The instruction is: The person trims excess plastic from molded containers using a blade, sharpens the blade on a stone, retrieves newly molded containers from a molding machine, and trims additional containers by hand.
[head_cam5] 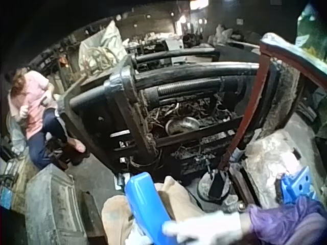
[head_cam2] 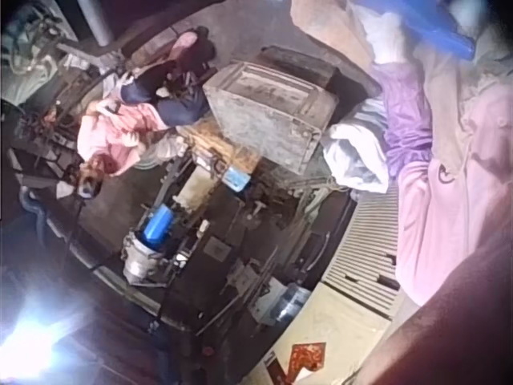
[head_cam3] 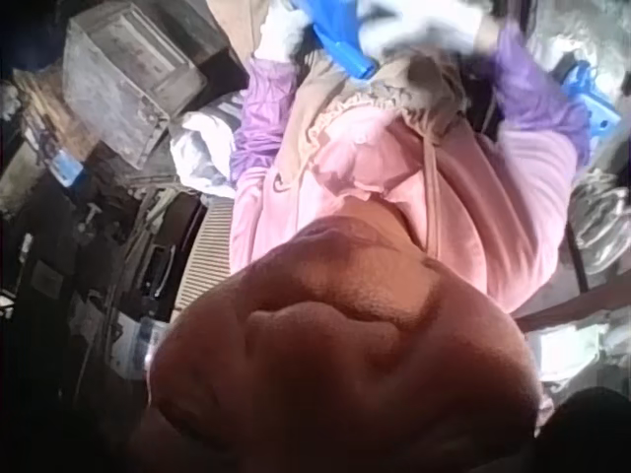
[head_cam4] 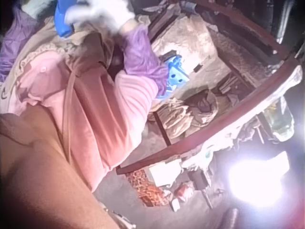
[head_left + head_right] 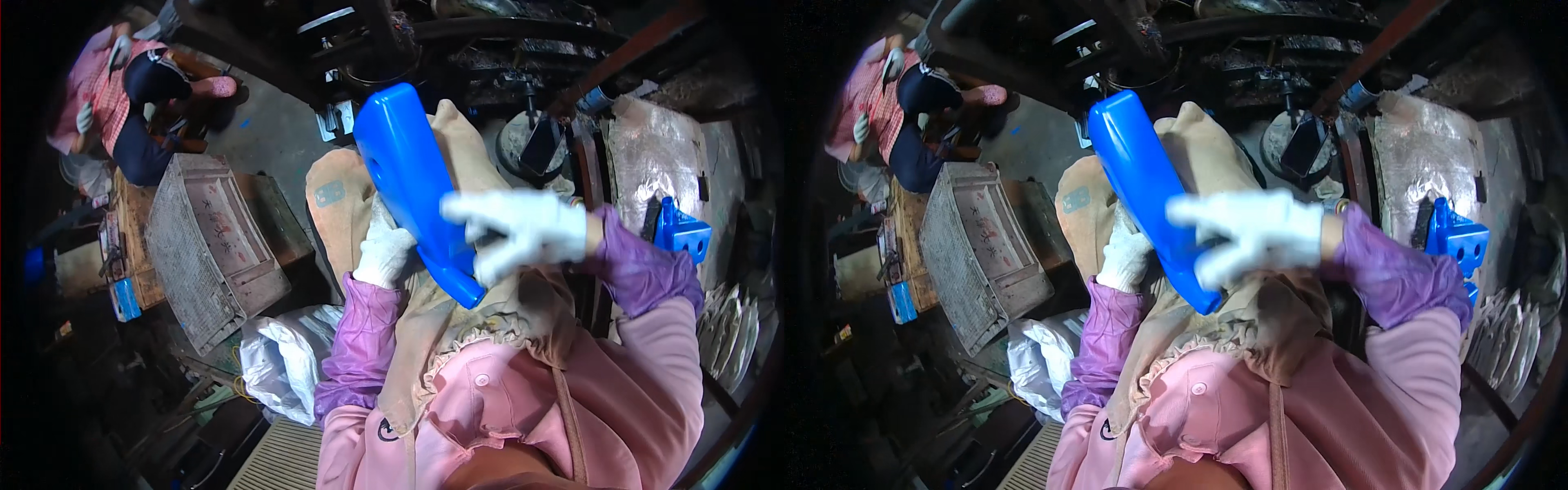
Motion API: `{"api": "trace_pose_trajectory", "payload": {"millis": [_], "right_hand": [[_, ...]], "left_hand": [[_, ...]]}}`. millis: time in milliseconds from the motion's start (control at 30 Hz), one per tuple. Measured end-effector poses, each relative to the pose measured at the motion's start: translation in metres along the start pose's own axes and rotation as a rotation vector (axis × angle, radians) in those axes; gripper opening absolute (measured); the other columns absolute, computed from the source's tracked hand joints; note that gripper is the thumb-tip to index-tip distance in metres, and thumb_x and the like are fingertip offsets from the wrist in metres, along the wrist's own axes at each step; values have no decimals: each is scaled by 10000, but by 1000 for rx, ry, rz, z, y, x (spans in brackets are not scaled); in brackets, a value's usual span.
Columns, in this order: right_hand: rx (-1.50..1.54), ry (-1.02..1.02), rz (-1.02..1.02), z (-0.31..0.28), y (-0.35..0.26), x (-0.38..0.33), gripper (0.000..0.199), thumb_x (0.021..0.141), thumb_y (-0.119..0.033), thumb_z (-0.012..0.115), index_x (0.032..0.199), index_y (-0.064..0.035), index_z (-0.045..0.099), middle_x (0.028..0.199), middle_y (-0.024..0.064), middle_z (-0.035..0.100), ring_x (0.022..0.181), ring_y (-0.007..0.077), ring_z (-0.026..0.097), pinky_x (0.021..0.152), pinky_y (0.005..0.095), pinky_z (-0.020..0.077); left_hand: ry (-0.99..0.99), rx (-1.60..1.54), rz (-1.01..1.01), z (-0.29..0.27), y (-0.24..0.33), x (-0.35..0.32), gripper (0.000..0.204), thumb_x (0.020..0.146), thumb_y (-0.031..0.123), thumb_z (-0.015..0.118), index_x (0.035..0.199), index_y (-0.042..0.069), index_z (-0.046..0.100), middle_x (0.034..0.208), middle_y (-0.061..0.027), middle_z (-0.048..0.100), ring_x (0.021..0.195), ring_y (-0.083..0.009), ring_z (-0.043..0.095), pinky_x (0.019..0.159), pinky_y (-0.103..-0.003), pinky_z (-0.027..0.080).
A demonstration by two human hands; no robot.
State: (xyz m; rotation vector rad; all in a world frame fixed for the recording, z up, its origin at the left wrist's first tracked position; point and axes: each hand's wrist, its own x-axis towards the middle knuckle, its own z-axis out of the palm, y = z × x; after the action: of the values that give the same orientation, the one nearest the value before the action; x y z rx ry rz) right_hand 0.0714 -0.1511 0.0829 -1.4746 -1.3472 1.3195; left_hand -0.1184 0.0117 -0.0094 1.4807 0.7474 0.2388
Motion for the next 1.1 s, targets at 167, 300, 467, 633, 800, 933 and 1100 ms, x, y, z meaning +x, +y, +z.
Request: {"api": "trace_pose_trajectory", "payload": {"millis": [167,300,467,633,800,933,1100], "right_hand": [[-522,-283,-133,27,-24,1,742,856,-233,689,1506,-156,338,1123,187,583,950,396,644,794,464,537],[-698,-72,-513,26,-57,36,696,813,-188,698,1452,-152,426,1200,163,568,901,366,665,720,440,560],[-602,-150,-575,50,-96,71,708,793,-163,712,1439,-113,427,1321,186,546,1011,375,652,802,425,564],[-705,-241,-686,76,-115,77,618,770,-190,734,1333,-98,496,1306,178,557,1115,356,618,883,428,541],[-464,376,-582,50,-121,75,438,735,-170,810,1114,-49,628,1077,143,636,946,267,663,776,349,551],[88,857,-355,46,-108,70,519,777,-72,823,1215,-13,551,1090,89,608,928,129,629,825,286,548],[-129,1077,-242,51,-76,65,491,782,-11,801,1197,11,539,1097,108,624,933,131,646,823,280,561]], "left_hand": [[-61,-542,-148,-2,19,2,766,793,24,683,1474,79,335,1268,-123,579,1074,-255,630,884,-402,563],[-201,-529,-190,-25,45,-5,658,856,29,649,1457,54,382,1269,-126,594,1065,-236,649,905,-380,556],[-395,-300,-143,-69,65,-26,613,894,84,604,1462,32,379,1304,-144,579,1113,-247,629,958,-390,522],[-374,-262,-100,-94,49,-41,580,932,139,560,1467,10,377,1339,-162,563,1161,-259,610,1010,-401,487],[-123,-374,49,-129,72,-57,561,970,194,515,1473,-12,375,1374,-180,548,1209,-271,590,1063,-411,452],[500,-263,909,-122,94,-67,542,1026,253,407,1482,-34,351,1402,-198,528,1295,-294,528,1116,-432,407],[289,80,607,-53,72,-29,1176,735,405,845,1568,33,103,1598,-204,198,1453,-310,294,1169,-398,307]]}}
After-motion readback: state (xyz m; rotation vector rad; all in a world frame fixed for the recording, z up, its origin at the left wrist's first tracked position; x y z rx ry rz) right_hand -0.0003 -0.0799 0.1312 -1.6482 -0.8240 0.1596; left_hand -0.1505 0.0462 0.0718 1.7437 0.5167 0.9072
